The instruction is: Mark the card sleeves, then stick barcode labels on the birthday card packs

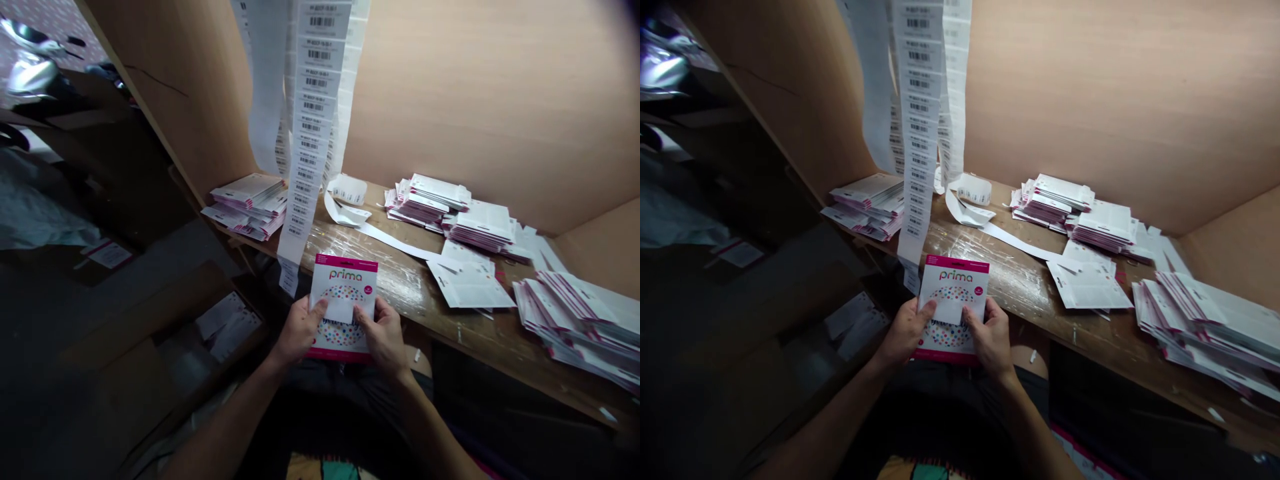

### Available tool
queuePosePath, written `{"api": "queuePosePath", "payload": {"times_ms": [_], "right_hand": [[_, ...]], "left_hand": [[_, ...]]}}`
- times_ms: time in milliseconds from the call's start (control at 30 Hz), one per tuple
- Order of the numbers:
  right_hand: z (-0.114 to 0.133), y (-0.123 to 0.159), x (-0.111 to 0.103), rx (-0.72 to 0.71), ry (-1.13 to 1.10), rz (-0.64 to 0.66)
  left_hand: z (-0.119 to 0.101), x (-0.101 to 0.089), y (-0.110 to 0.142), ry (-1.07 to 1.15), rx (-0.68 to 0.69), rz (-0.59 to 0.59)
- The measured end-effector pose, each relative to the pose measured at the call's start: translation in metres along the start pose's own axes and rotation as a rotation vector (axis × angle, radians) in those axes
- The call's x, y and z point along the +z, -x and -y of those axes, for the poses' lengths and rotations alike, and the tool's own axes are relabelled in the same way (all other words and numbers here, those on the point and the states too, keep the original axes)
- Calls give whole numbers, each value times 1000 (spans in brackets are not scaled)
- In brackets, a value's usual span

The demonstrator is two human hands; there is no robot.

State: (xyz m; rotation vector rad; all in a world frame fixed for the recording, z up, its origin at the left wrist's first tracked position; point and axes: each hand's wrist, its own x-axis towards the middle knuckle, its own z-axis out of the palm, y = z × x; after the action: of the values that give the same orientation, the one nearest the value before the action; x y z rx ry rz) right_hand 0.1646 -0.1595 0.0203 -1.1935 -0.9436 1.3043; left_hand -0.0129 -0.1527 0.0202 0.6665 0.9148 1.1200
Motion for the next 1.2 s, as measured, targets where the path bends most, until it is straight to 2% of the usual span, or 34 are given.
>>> {"api": "queuePosePath", "payload": {"times_ms": [100, 200, 300, 367, 433, 467, 567, 633, 700, 800, 867, 933, 1033, 1133, 1200], "right_hand": [[-1, 2, 7, -16, 29, -15], [2, 6, 22, -39, 84, 7], [8, 3, 43, -77, 128, 100], [9, -12, 59, -90, 123, 218], [7, -41, 77, -120, 73, 262], [5, -60, 87, -147, 45, 225], [-2, -119, 119, -230, 48, -26], [-4, -145, 136, -224, 69, 18], [-5, -151, 144, -225, 67, 110], [-3, -128, 130, -235, 57, 253], [1, -104, 108, -206, 39, 392], [6, -83, 85, -177, 12, 439], [18, -63, 60, -179, -54, 306], [32, -55, 49, -211, -126, 212], [40, -53, 46, -269, -94, 175]], "left_hand": [[-4, -5, -1, -11, -5, -4], [-10, -17, -1, 67, -92, 42], [-19, -36, 2, 145, -147, 58], [-33, -52, 4, 147, -144, 11], [-55, -67, 1, 150, -77, -103], [-70, -72, -3, 165, -13, -182], [-120, -77, -26, 244, 250, -385], [-148, -69, -46, 272, 389, -361], [-167, -57, -66, 262, 459, -253], [-174, -38, -91, 203, 447, -117], [-169, -26, -101, 163, 389, -43], [-163, -12, -107, 139, 337, 23], [-155, 13, -106, 142, 329, 60], [-152, 39, -97, 175, 357, 35], [-153, 53, -90, 198, 345, 28]]}}
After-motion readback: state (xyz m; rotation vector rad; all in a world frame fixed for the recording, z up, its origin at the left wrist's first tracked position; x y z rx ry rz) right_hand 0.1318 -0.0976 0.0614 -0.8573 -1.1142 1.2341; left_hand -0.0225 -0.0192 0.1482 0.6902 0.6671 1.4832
